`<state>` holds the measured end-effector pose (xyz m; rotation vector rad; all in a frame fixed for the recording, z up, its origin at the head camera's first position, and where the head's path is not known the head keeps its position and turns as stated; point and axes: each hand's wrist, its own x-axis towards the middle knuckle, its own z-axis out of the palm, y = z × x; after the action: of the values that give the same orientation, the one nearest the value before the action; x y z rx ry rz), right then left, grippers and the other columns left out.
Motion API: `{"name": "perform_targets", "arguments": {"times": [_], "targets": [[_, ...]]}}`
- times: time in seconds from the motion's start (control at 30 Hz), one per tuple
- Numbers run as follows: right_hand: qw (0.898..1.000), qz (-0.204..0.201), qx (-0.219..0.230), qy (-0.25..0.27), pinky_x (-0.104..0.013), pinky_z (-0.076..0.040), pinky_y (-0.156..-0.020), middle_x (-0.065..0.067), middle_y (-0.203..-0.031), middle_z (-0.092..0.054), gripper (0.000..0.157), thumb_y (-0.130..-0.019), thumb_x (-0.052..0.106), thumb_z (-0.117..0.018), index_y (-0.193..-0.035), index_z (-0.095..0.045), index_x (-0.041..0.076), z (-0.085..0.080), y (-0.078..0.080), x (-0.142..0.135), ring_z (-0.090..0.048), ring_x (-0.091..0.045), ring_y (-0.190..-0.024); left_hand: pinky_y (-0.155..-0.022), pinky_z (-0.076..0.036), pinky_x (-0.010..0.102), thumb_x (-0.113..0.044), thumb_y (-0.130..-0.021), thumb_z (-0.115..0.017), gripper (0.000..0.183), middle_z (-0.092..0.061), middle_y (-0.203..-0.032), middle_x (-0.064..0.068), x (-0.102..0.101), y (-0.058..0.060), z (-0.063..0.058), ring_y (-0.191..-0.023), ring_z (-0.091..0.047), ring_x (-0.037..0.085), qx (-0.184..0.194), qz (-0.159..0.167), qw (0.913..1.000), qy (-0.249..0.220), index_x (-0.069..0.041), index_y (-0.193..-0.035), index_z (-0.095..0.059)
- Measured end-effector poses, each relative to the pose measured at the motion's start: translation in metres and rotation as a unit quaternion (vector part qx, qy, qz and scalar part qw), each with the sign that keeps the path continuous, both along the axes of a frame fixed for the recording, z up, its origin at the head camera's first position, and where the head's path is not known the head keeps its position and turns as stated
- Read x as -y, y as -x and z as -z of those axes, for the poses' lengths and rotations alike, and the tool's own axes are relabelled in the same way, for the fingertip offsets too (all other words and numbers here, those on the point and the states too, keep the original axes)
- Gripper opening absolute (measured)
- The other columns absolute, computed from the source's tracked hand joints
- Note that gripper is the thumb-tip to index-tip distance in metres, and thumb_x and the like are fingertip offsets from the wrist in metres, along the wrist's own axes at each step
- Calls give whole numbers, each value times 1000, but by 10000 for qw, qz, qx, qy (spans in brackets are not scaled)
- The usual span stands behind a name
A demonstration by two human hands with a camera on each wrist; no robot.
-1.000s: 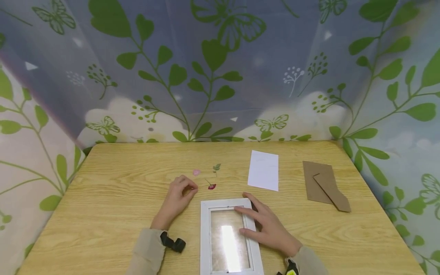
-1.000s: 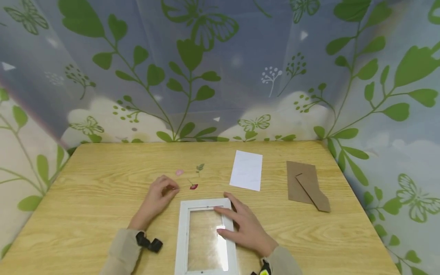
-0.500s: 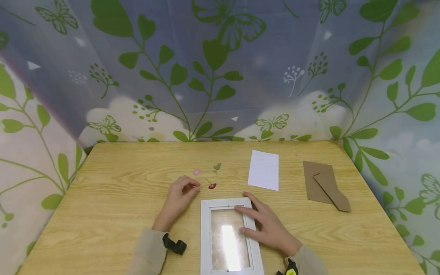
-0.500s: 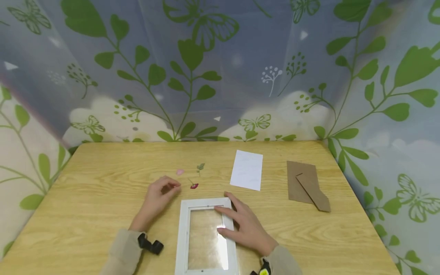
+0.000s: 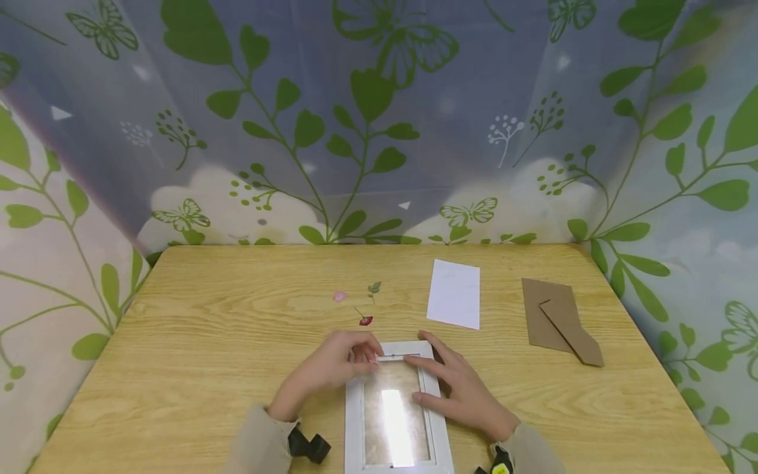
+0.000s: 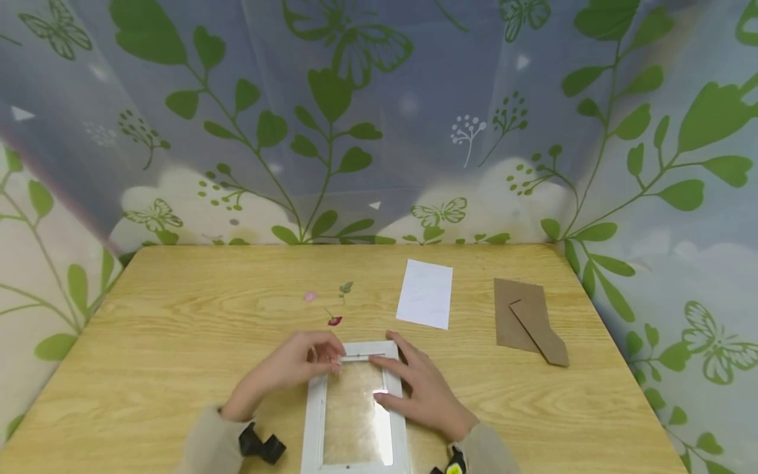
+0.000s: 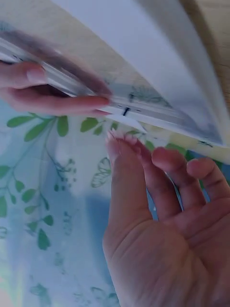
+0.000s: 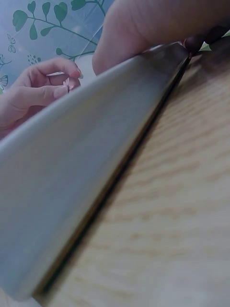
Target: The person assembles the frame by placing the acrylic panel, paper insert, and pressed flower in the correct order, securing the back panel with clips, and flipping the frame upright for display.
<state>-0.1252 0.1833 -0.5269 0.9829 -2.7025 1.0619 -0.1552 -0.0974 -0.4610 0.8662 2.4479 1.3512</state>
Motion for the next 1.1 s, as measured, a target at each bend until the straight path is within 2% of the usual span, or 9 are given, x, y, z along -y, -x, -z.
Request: {"name": "perform_targets", "arguments": {"times": [0.13,0.27,0.4,0.57,0.73,0.87,1.1], "targets": [[10000,-13,-50,20,-66,-36,-99,-11,-161,-29,56,-90,45,-70,-142,-55,33,1,0,0,-38,-38,-138,-66,-50,23,0,-87,-72,8,-66,-79,-1,-8,-5,-2,-69,-55,3,7,572,9978,346,-6,-91,-71],[10000,-29,-82,35,-66,-37,-98,-11,-161,-29,56,-90,44,-70,-142,-54,34,3,0,0,-38,-38,-138,-62,-47,21,1,-85,-70,13,-62,-71,-6,-12,-9,-1,-64,-51,1,-62,787,9944,696,-10,-79,-68],[9999,-35,-94,40,-66,-37,-98,-11,-161,-29,56,-90,44,-70,-143,-53,34,3,1,0,-38,-38,-138,-62,-45,20,1,-82,-70,16,-57,-72,-11,-15,-10,1,-66,-49,1,-308,771,9928,858,-13,-76,-66],[9999,-45,-95,13,-66,-37,-98,-10,-161,-28,57,-90,45,-69,-143,-53,35,3,1,0,-38,-38,-139,-64,-45,20,0,-82,-71,16,-55,-75,-11,-17,-10,6,-68,-49,3,-491,677,9915,996,-14,-76,-67],[9999,-42,-115,-5,-65,-37,-99,-10,-161,-28,56,-90,45,-69,-143,-53,34,4,1,1,-38,-38,-139,-66,-46,21,-6,-83,-74,9,-56,-79,-9,-18,-11,8,-72,-50,4,-530,544,9907,1127,-14,-85,-69],[9999,-33,-117,29,-66,-37,-99,-11,-161,-28,56,-90,45,-70,-142,-54,34,4,1,0,-38,-39,-138,-67,-45,21,-8,-83,-75,12,-57,-81,-8,-17,-10,8,-73,-51,6,-522,460,9909,1149,-13,-92,-69],[9999,-36,-104,29,-66,-38,-97,-11,-160,-29,55,-90,45,-69,-142,-55,33,2,1,0,-39,-38,-138,-64,-44,21,-5,-82,-76,17,-54,-78,-8,-17,-10,8,-70,-49,7,-482,446,9922,1064,-15,-79,-63]]}}
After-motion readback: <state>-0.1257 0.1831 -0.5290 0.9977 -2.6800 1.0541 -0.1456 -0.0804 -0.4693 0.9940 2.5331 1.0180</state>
